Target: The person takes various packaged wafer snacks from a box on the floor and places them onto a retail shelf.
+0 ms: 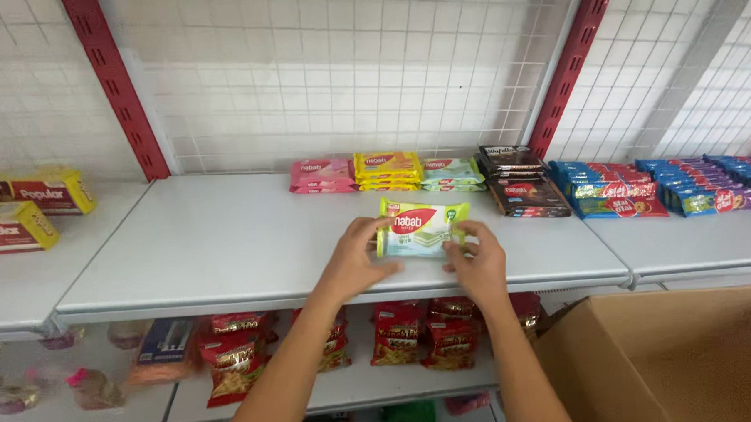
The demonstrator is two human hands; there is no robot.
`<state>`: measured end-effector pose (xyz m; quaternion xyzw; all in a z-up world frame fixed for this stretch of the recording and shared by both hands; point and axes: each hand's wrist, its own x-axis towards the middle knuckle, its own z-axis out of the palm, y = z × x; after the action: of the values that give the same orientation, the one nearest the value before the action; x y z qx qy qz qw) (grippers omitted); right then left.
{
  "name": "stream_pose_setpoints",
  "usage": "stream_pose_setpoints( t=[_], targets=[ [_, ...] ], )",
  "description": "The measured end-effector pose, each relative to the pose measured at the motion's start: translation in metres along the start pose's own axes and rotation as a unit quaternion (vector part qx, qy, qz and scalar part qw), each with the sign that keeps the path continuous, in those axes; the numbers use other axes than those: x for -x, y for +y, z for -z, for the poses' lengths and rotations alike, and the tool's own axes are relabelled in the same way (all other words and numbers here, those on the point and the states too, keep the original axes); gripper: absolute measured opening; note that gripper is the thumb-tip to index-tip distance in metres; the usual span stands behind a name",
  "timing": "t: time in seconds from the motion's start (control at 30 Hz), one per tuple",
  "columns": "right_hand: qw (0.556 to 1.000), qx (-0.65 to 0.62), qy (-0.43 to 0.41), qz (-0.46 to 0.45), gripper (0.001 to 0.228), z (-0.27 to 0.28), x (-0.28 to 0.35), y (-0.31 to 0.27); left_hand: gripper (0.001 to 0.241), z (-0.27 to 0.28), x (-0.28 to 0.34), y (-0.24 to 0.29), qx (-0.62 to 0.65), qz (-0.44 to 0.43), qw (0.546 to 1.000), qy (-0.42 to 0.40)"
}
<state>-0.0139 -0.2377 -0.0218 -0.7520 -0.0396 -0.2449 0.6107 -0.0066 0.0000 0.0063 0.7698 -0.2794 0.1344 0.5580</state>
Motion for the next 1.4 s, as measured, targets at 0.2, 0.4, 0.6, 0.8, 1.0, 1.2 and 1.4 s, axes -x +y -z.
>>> stream_pose_setpoints(
  t=[0.2, 0.4, 0.6, 0.8, 1.0, 1.2, 1.4],
  targets=[
    [0.989, 0.129, -0.049, 0.055, 0.048, 0.011, -0.003, -0.008, 0.068, -0.015, -0.013, 0.020, -0.176, 0.041, 0.984, -0.013],
    [0.932, 0.323, 0.055, 0.158, 0.054, 0.012, -0.033, 0.010, 0.067, -0.028, -0.053, 0.015, -0.217, 0.032, 0.975, -0.021],
    [0.867, 0.407, 0.115, 0.263, 0.032, 0.025, -0.091, -0.005, 0.060, -0.041, -0.120, 0.011, -0.244, -0.015, 0.970, 0.006],
    [0.854, 0.464, 0.110, 0.209, 0.041, 0.032, -0.166, 0.029, 0.064, -0.059, -0.181, -0.048, -0.258, -0.075, 0.963, 0.026],
    [0.809, 0.542, 0.104, 0.202, 0.040, 0.030, -0.224, 0.087, 0.073, -0.074, -0.217, -0.095, -0.370, -0.036, 0.929, -0.001],
    [0.810, 0.556, 0.065, 0.178, 0.035, 0.018, -0.222, 0.081, 0.073, -0.075, -0.204, -0.060, -0.370, -0.005, 0.925, -0.091],
    [0.803, 0.574, 0.006, 0.158, 0.034, 0.021, -0.222, 0.090, 0.071, -0.086, -0.211, -0.091, -0.413, -0.013, 0.908, -0.074]
  ],
)
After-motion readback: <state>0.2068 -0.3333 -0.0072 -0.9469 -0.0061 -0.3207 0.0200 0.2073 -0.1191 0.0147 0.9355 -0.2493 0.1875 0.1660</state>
